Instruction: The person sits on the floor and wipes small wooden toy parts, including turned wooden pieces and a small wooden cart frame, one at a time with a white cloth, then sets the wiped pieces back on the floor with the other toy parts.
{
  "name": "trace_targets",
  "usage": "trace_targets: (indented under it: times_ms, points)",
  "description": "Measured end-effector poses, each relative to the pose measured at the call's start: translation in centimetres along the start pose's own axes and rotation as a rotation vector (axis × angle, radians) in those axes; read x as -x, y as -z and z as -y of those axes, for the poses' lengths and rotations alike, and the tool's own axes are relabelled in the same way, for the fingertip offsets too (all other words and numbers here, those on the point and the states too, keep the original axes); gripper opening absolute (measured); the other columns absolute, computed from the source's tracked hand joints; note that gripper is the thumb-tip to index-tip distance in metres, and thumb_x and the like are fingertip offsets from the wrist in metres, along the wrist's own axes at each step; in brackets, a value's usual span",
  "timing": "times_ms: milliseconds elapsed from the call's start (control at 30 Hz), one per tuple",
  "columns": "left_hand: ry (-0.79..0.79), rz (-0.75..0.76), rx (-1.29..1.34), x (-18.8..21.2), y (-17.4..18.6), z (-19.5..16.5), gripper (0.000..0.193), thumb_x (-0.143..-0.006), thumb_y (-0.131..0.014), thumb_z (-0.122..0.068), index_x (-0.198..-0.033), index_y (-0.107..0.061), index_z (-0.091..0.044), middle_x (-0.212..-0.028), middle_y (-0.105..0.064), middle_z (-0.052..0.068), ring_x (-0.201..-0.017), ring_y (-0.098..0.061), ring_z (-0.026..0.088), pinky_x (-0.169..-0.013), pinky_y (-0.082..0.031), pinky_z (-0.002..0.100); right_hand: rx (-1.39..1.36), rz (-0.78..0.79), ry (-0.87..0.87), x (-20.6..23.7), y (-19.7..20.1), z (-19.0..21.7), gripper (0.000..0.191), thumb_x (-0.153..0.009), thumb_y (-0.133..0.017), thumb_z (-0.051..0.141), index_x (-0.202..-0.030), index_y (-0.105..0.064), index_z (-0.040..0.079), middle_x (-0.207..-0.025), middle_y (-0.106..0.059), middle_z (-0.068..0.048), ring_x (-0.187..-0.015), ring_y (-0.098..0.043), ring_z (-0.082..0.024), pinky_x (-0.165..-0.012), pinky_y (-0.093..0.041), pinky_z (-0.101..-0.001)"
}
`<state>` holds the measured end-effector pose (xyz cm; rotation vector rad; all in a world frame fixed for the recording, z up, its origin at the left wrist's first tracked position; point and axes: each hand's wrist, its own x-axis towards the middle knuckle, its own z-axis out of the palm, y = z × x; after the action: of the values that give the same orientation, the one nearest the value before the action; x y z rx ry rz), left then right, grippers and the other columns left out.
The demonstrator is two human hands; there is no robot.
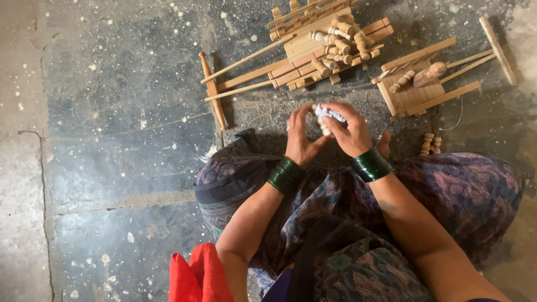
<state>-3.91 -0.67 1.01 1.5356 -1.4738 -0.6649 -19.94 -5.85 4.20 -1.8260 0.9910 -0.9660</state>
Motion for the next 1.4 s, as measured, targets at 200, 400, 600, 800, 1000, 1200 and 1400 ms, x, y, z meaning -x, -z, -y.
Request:
trace_targets:
  times_ms: [200,400,600,800,1000,1200,1400]
  points:
    - [0.086,-0.012,0.074,-0.4,0.8,0.3,0.098,-0.069,-0.093,-0.033,-0.148,-0.041,-0.006,-0.143,-0.048,0.021,-0.133,-0.05,0.036,-0.11,-0.047,0.053,-0.297,0.184,-0.273,0.1,0.8,-2.8,0.024,-0.097,-0.068,0.02,-0.12,-0.072,0.014,-0.109,-0.076,-0.01,-0.082,-0.071,-0.016,-0.071,-0.059,-0.0292]
    - [0.063,0.119,0.171,0.1,0.5,-0.6,0.097,-0.069,-0.091,-0.034,-0.148,-0.042,-0.007,-0.148,-0.042,0.023,-0.128,-0.053,0.035,-0.097,-0.059,0.046,-0.323,0.025,-0.229,0.3,0.4,-3.7,0.024,-0.096,-0.07,0.022,-0.119,-0.072,0.014,-0.114,-0.074,-0.007,-0.096,-0.071,-0.014,-0.083,-0.06,-0.0325]
    - [0.221,-0.072,0.13,-0.5,1.2,0.1,0.094,-0.07,-0.09,-0.028,-0.15,-0.043,-0.01,-0.147,-0.044,0.019,-0.128,-0.055,0.033,-0.089,-0.062,0.044,-0.401,0.231,-0.395,0.1,1.3,-2.9,0.026,-0.094,-0.072,0.023,-0.118,-0.075,0.013,-0.108,-0.076,-0.007,-0.091,-0.067,-0.014,-0.081,-0.055,-0.0312]
    - [0.106,0.084,0.177,0.1,0.8,-0.4,0.098,-0.068,-0.094,-0.027,-0.15,-0.042,-0.011,-0.149,-0.045,0.018,-0.132,-0.053,0.032,-0.098,-0.059,0.041,-0.477,0.063,-0.332,0.2,0.2,-2.4,0.027,-0.094,-0.071,0.021,-0.12,-0.072,0.011,-0.114,-0.074,-0.004,-0.1,-0.069,-0.012,-0.089,-0.057,-0.0291]
    - [0.057,0.024,0.129,-0.1,0.6,0.0,0.096,-0.069,-0.094,-0.027,-0.151,-0.045,-0.013,-0.148,-0.048,0.017,-0.133,-0.055,0.032,-0.101,-0.058,0.046,-0.519,0.081,-0.349,0.3,0.5,-2.5,0.028,-0.095,-0.07,0.02,-0.12,-0.07,0.008,-0.117,-0.073,-0.006,-0.096,-0.068,-0.012,-0.084,-0.059,-0.0281]
    - [0.279,-0.038,0.185,-0.8,1.3,0.4,0.099,-0.068,-0.091,-0.032,-0.152,-0.04,-0.013,-0.147,-0.045,0.017,-0.129,-0.056,0.031,-0.091,-0.063,0.043,-0.504,0.149,-0.398,0.5,0.3,-2.5,0.033,-0.095,-0.072,0.025,-0.124,-0.071,0.008,-0.109,-0.074,-0.008,-0.087,-0.066,-0.013,-0.075,-0.055,-0.0262]
    - [0.074,0.108,0.251,-0.6,1.2,-0.8,0.104,-0.066,-0.092,-0.037,-0.153,-0.041,-0.013,-0.153,-0.043,0.018,-0.134,-0.055,0.032,-0.099,-0.061,0.045,-0.842,0.01,-0.496,0.4,-0.3,-3.1,0.033,-0.088,-0.076,0.021,-0.118,-0.069,0.01,-0.111,-0.071,-0.004,-0.094,-0.069,-0.014,-0.075,-0.057,-0.0289]
